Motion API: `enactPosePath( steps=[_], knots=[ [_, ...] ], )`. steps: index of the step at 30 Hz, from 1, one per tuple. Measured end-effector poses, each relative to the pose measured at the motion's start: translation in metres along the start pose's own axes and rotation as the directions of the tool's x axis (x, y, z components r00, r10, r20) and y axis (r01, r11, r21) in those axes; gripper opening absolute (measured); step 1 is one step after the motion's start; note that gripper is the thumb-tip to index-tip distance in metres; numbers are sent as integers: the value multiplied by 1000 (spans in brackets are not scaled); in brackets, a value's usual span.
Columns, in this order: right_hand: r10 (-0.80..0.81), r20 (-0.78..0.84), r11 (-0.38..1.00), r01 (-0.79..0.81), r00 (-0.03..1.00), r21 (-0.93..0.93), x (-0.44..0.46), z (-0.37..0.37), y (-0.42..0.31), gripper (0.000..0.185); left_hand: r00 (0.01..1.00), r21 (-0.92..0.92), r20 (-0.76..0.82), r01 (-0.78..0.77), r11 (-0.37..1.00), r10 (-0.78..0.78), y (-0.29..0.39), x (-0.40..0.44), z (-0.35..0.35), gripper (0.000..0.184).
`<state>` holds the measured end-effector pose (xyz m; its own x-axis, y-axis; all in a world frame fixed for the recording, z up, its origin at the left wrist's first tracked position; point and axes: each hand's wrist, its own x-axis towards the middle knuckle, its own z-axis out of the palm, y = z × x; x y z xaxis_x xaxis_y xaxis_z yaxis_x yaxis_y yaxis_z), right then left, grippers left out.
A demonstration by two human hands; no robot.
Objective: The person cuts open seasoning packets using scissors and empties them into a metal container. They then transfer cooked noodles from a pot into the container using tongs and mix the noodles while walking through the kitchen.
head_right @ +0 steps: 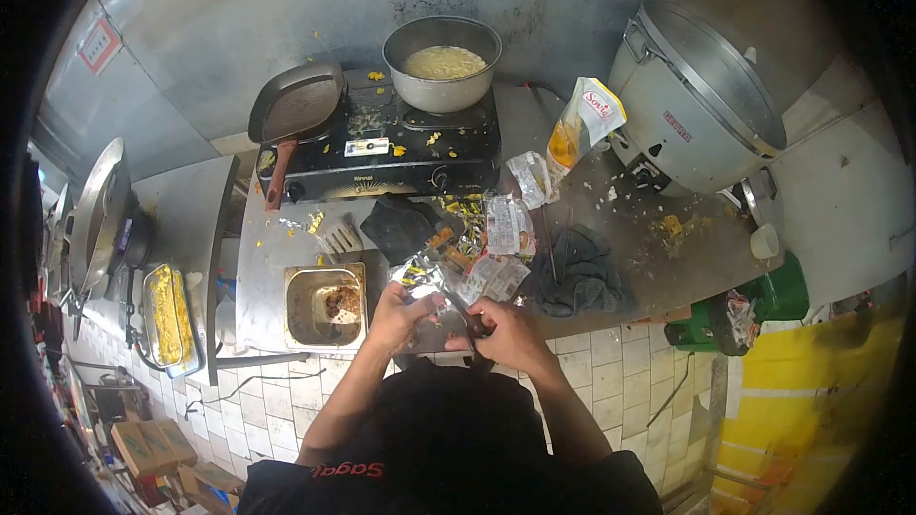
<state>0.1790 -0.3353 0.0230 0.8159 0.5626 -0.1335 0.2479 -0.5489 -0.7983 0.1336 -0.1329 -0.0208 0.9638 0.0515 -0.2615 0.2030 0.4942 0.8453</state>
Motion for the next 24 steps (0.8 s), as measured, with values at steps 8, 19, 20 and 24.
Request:
enactPosePath(
  steps=[8, 19, 20, 24],
  knots=[
    [71, 26, 995, -69, 997, -74, -5, 0, 1, 65, 992, 190, 112, 30, 981, -52, -7, 0, 0, 24],
    [152, -79, 988, -148, 985, 44, 9, 7, 31, 65, 945, 326, 248, 127, 937, -214, 12, -14, -5, 36],
    [133, -120, 989, -140, 984, -54, 14, 5, 41, 67, 967, 277, 188, 116, 954, -172, 15, -19, -11, 35],
    [186, -50, 866, -188, 981, -464, 33, -12, 76, 64, 1000, 243, -3, -29, 970, 31, 27, -41, -63, 20]
  ],
)
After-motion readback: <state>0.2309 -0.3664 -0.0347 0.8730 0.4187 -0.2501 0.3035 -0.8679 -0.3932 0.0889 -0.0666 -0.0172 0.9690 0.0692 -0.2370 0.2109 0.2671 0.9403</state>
